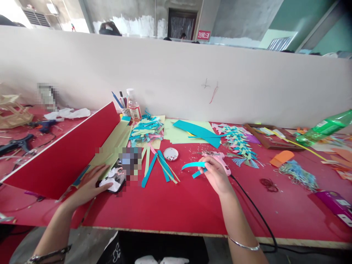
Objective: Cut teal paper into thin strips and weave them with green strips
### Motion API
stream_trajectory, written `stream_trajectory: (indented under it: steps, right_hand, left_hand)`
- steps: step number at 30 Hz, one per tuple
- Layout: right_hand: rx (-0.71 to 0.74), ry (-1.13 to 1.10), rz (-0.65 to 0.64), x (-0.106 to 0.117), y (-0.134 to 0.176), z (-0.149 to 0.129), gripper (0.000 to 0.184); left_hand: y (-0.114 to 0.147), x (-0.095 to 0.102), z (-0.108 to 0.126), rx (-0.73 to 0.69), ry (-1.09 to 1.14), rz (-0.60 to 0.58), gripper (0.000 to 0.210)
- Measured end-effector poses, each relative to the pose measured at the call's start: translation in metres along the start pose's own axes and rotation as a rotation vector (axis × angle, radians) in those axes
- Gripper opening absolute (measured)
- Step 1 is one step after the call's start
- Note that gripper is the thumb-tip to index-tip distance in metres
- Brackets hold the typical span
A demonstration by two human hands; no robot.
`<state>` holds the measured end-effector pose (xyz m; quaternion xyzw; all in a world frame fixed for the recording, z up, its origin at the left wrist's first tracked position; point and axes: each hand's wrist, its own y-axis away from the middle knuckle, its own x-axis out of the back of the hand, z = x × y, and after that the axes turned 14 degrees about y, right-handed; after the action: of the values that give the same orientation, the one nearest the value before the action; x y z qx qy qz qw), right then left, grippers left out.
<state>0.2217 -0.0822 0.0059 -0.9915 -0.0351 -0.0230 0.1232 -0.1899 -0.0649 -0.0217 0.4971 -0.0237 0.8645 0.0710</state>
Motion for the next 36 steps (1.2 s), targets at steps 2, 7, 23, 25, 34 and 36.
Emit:
stream_trajectory:
  steps: [2,7,23,25,34,36]
  right_hand:
    - [0.002,0.002,0.002,0.000,0.000,0.000,0.015]
    - [-0.001,0.000,-0.003,0.001,0.000,0.001,0.015]
    - [-0.028,0.017,0.002,0.002,0.000,0.005,0.015]
    - [-0.020,0.009,-0.005,0.002,0.001,0.005,0.015]
    - [-0.003,-0.016,-0.020,0.002,0.000,0.005,0.014]
    - [0.002,-0.020,-0.020,0.002,0.000,0.005,0.014]
  left_hand:
    - [0.001,0.000,0.000,0.022,0.022,0.003,0.065]
    - [-0.001,-0.002,-0.003,0.026,0.011,0.006,0.064]
    - [-0.003,-0.006,-0.010,-0.009,-0.062,0.017,0.065]
    - [-0.003,-0.007,-0.011,-0.002,-0.070,0.021,0.065]
    - [0.000,-0.003,-0.005,0.004,0.079,0.050,0.063]
    - [0.002,-0.001,0.000,0.027,0.180,0.070,0.060]
